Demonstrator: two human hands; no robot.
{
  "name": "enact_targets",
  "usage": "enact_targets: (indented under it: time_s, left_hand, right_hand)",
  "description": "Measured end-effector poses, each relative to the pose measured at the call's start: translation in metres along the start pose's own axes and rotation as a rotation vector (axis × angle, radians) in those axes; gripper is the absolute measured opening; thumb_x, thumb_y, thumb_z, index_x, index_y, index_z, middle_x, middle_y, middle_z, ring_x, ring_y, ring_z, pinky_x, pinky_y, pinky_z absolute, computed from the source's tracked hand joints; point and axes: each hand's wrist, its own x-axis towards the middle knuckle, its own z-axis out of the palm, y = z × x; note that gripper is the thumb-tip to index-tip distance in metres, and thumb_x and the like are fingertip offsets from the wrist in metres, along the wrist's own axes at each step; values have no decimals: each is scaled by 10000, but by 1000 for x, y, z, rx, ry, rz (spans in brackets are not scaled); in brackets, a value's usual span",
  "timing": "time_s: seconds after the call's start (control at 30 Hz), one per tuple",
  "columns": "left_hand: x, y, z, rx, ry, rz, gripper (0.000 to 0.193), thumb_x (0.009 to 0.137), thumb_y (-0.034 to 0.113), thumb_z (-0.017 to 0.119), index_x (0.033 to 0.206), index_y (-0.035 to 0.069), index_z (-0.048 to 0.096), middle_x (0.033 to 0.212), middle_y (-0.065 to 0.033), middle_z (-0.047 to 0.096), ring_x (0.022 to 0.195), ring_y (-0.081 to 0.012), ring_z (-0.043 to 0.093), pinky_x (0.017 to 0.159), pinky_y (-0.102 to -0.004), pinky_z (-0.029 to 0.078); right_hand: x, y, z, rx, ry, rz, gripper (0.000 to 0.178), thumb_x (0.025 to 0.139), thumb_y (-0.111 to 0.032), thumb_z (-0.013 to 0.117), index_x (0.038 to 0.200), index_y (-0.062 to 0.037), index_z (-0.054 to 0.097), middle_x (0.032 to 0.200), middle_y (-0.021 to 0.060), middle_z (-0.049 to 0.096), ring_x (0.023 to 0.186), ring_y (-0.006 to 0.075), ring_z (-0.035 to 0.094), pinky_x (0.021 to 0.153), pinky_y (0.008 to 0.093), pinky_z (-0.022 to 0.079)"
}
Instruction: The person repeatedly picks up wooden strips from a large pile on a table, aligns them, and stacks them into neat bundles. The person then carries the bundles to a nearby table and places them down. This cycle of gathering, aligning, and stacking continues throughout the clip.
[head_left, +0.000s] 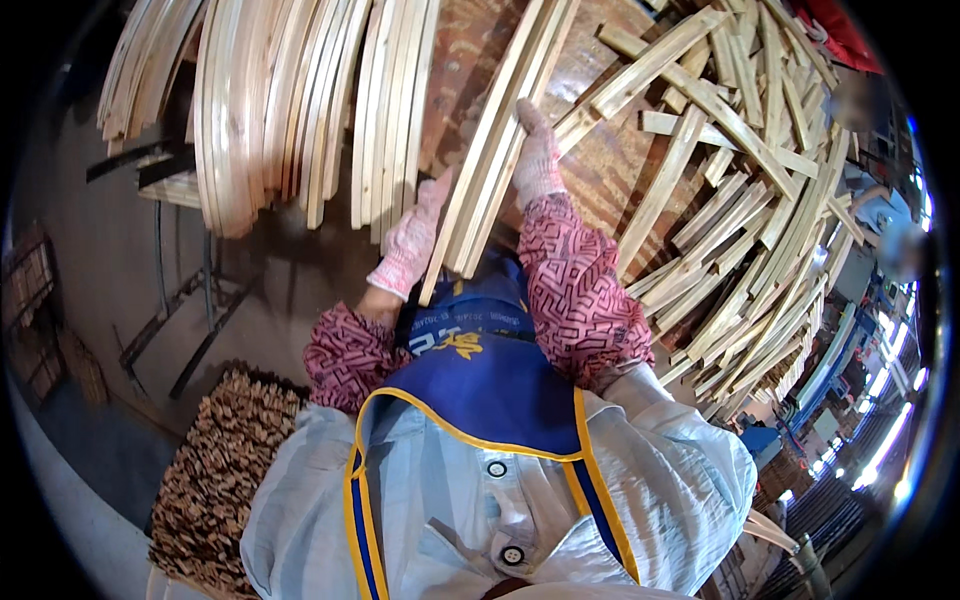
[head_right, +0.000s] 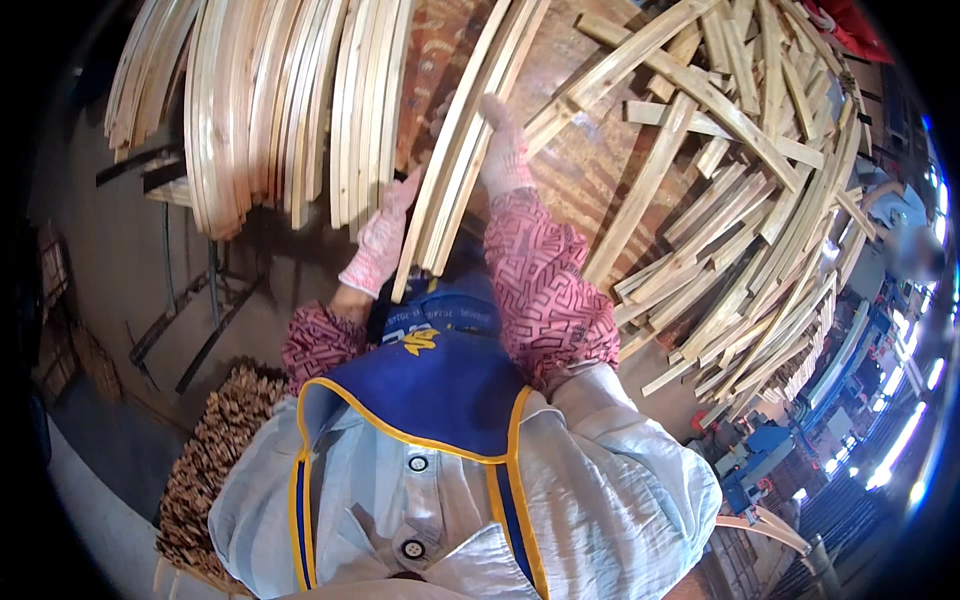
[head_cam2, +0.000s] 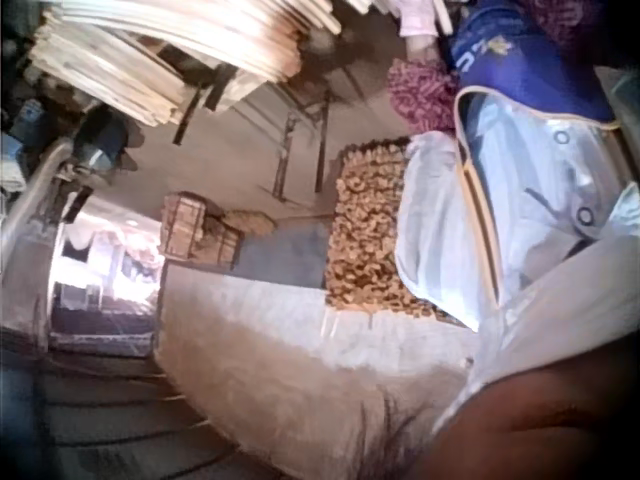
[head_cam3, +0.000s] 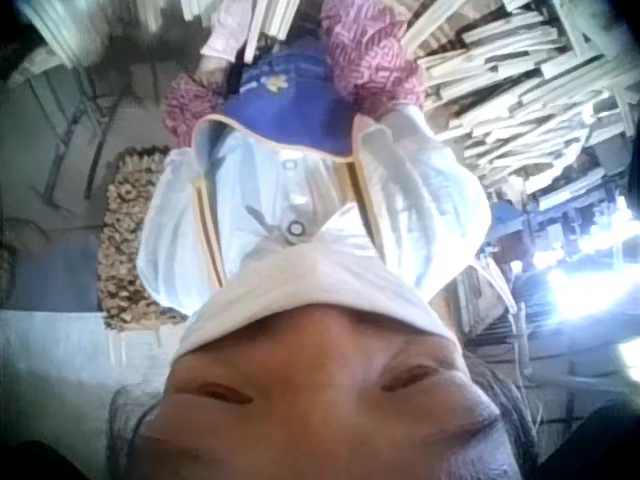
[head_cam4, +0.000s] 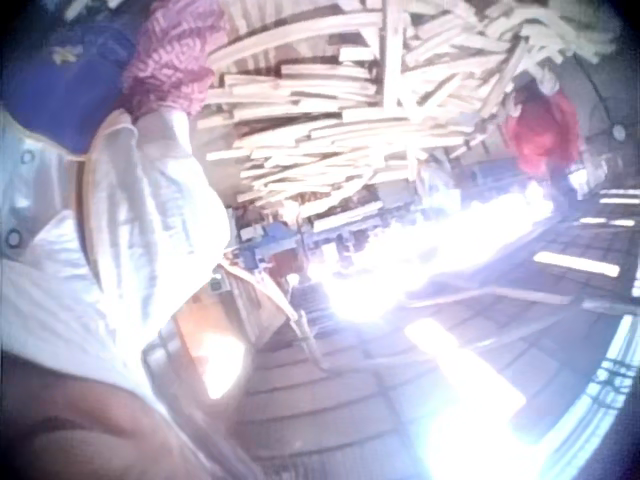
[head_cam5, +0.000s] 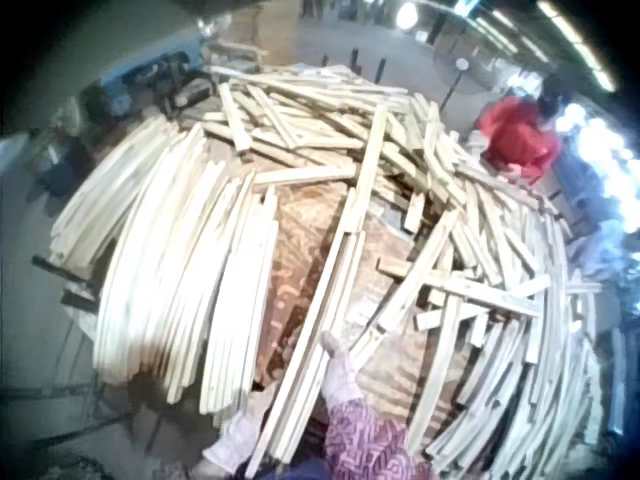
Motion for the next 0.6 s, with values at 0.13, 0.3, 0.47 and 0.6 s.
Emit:
enact_targets:
  time_s: [0.13, 0.3, 0.47, 0.6]
  left_hand:
    - [-4, 29, -9, -226, -69, -157, 631, 1043, 429, 40, 1503, 69, 280, 1510, -132, 372, 1398, -264, 345, 1182, -328, 167]
    - [4, 12, 8, -401, -93, -253, 832, 938, 616, 435, 1528, 80, 195, 1406, -231, 474, 1261, -329, 513, 1069, -390, 386]
    - [5, 41, 2, 168, 25, -327, 988, 789, 685, 608, 1539, 191, 196, 1357, -225, 529, 1228, -398, 529, 1018, -424, 418]
    - [-33, 64, -29, 160, 73, -205, 815, 830, 422, 681, 1510, 176, 305, 1351, -160, 559, 1194, -304, 579, 993, -354, 443]
  right_hand:
    - [8, 6, -14, -10, -13, 15, 378, 963, -331, 431, 1109, -23, 594, 935, 144, 667, 819, 300, 675, 651, 493, 583]
    - [12, 11, -16, -339, 67, -181, 325, 849, -115, 646, 1130, 36, 582, 946, 155, 669, 818, 258, 682, 688, 384, 583]
    - [1, 11, -17, -450, 54, -101, 395, 848, -164, 666, 1169, 51, 587, 970, 135, 669, 865, 220, 661, 786, 333, 536]
    - [36, 33, -104, -846, -105, -484, 354, 861, -146, 615, 1167, 31, 611, 988, 127, 666, 850, 222, 656, 726, 341, 550]
